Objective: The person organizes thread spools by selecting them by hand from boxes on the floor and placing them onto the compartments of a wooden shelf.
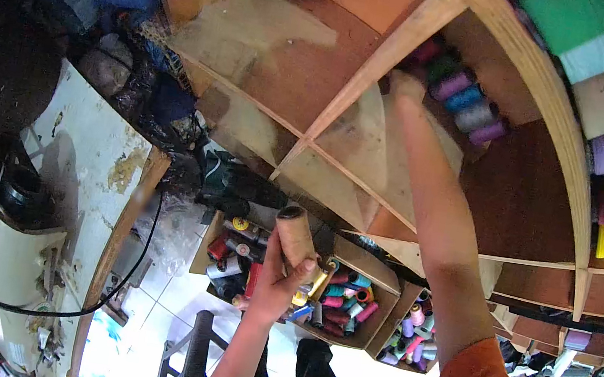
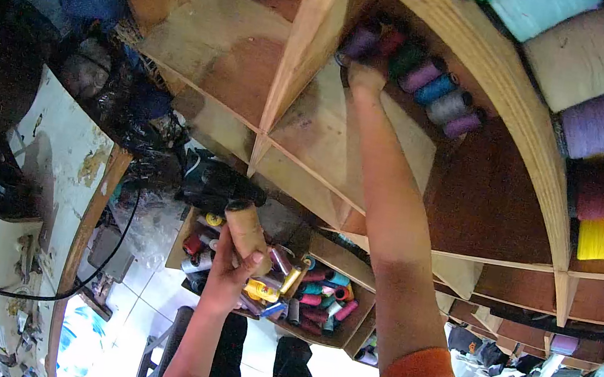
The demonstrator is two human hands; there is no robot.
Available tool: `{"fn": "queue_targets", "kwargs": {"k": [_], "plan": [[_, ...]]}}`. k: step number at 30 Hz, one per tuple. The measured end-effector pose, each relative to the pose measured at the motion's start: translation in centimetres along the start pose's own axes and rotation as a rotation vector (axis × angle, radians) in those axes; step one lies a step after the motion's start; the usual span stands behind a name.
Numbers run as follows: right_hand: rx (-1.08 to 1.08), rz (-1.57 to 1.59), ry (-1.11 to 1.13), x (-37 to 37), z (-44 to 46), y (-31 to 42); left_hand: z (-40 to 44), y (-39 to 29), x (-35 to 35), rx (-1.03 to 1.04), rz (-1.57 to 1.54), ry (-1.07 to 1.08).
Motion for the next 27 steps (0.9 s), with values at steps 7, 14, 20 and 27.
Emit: {"fn": "queue_targets", "kwargs": {"k": [7, 14, 20, 27], "plan": [[-0.076, 0.653, -0.02, 0.3, -3.0, -2.0, 1.5, -1.5, -0.6, 0.016, 0.122, 0.014], [0.264, 0.965, 0.737, -7.4, -25.5, 2.0, 3.3, -4.3, 2.2, 0.229, 0.618, 0.035], [0.268, 0.909, 0.531, -9.0, -28.7, 3.3, 3.8, -4.9, 6.3, 0.293, 0.78, 0.118], [-0.04, 0.711, 0.061, -8.1, -13.3, 2.2, 2.9, -2.7, 4.7, 0.321, 0.796, 0.005]]}}
Point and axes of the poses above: each hand's wrist, its own z-axis towards the middle knuckle, its own x-axis out of the palm, y = z × x, the point moved 4 cm from there along z, towards the middle knuckle, and after that the axes turned 6 degrees about y, right-handed, at the moved point
